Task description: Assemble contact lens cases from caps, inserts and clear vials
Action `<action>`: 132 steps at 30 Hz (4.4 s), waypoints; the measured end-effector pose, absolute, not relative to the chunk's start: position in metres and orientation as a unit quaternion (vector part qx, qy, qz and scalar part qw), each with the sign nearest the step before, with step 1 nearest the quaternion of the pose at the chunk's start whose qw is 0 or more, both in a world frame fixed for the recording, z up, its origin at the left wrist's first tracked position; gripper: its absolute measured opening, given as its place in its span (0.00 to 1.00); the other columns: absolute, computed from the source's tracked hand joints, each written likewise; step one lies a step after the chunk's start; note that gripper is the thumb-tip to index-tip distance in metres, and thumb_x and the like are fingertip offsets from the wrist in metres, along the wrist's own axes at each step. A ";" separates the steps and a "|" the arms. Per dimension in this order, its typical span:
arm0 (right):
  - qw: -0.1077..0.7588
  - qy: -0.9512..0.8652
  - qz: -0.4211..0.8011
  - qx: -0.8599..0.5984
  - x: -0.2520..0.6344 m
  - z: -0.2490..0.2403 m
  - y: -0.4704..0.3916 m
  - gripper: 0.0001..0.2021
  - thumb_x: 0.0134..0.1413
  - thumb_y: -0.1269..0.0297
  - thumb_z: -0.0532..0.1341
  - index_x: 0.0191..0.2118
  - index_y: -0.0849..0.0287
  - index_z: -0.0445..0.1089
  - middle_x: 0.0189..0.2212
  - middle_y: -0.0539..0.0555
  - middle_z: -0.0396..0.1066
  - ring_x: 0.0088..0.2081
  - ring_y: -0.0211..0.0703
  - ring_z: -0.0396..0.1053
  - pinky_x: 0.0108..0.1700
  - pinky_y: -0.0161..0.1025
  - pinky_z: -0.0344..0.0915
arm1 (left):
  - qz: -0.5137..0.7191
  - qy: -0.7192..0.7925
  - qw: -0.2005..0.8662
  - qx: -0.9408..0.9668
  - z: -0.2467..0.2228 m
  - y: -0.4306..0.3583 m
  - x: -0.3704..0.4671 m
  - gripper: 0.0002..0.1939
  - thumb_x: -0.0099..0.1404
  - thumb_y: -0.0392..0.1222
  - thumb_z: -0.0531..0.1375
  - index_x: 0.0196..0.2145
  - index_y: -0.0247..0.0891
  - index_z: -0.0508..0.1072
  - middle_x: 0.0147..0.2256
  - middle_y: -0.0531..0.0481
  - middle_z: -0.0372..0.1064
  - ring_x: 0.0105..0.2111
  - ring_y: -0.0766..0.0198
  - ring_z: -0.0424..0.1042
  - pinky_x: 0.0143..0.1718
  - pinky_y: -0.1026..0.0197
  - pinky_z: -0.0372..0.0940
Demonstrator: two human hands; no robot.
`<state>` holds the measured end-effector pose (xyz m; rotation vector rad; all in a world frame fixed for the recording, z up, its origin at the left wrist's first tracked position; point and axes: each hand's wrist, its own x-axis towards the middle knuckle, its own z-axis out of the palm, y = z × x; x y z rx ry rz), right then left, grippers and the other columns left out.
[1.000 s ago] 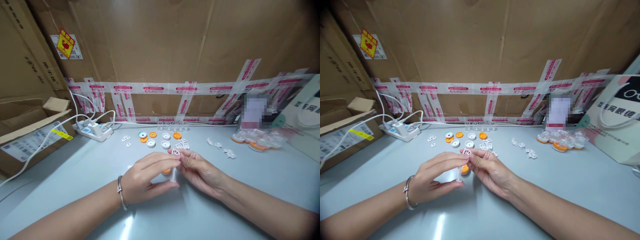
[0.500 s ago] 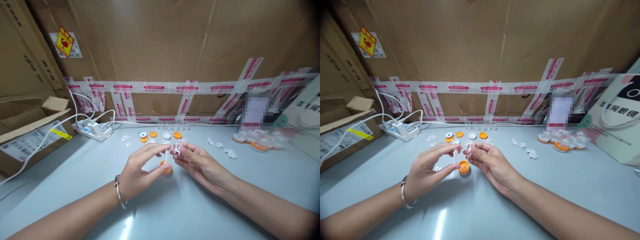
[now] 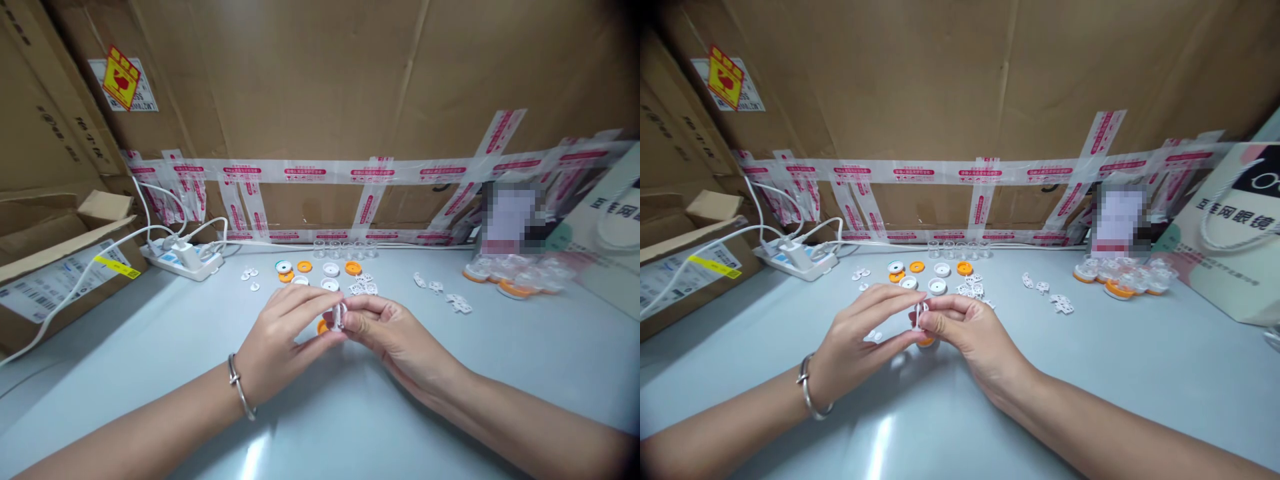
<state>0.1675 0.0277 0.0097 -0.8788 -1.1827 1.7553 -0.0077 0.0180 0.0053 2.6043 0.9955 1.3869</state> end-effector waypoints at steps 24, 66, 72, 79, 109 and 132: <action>0.396 -0.470 0.710 -0.344 0.166 0.008 0.026 0.06 0.38 0.62 0.69 0.25 0.57 0.75 0.21 0.48 0.71 0.27 0.34 0.66 0.37 0.35 0.63 | 0.449 0.298 -0.028 0.842 0.002 0.017 -0.003 0.19 0.57 0.39 0.62 0.47 0.39 0.68 0.37 0.46 0.71 0.38 0.61 0.69 0.38 0.57 0.65; 0.058 -0.811 0.248 -0.526 0.239 0.022 0.104 0.07 0.43 0.60 0.60 0.27 0.58 0.69 0.23 0.49 0.68 0.26 0.39 0.63 0.27 0.34 0.56 | 0.497 0.309 0.143 0.798 0.012 0.022 -0.014 0.17 0.55 0.34 0.62 0.44 0.40 0.70 0.40 0.47 0.73 0.39 0.63 0.69 0.36 0.60 0.64; 0.231 -0.717 0.416 -0.509 0.237 0.032 0.104 0.08 0.41 0.60 0.64 0.26 0.60 0.70 0.20 0.48 0.66 0.24 0.34 0.61 0.29 0.34 0.57 | 0.487 0.318 0.166 0.797 0.010 0.023 -0.012 0.16 0.54 0.34 0.62 0.43 0.37 0.70 0.39 0.47 0.73 0.38 0.63 0.69 0.36 0.61 0.66; 0.384 -0.514 0.693 -0.329 0.200 0.026 0.069 0.09 0.40 0.64 0.68 0.30 0.59 0.71 0.20 0.44 0.65 0.20 0.26 0.60 0.25 0.28 0.56 | 0.459 0.300 0.363 0.753 0.009 0.016 -0.006 0.16 0.54 0.34 0.63 0.42 0.35 0.72 0.45 0.42 0.69 0.47 0.59 0.67 0.42 0.61 0.69; 0.519 -0.609 0.455 -0.391 0.164 0.001 0.025 0.07 0.48 0.63 0.62 0.34 0.55 0.65 0.32 0.49 0.65 0.34 0.37 0.65 0.39 0.36 0.63 | 0.525 0.386 0.187 0.735 -0.010 0.037 -0.006 0.16 0.57 0.38 0.61 0.44 0.37 0.71 0.41 0.46 0.70 0.39 0.64 0.71 0.44 0.57 0.70; 0.259 -0.889 0.270 -0.264 0.152 0.000 0.006 0.07 0.55 0.70 0.52 0.32 0.59 0.66 0.27 0.52 0.69 0.28 0.37 0.66 0.31 0.34 0.63 | 0.579 0.377 0.271 0.670 0.010 0.040 -0.024 0.18 0.57 0.38 0.61 0.46 0.36 0.69 0.43 0.45 0.69 0.42 0.62 0.70 0.46 0.58 0.67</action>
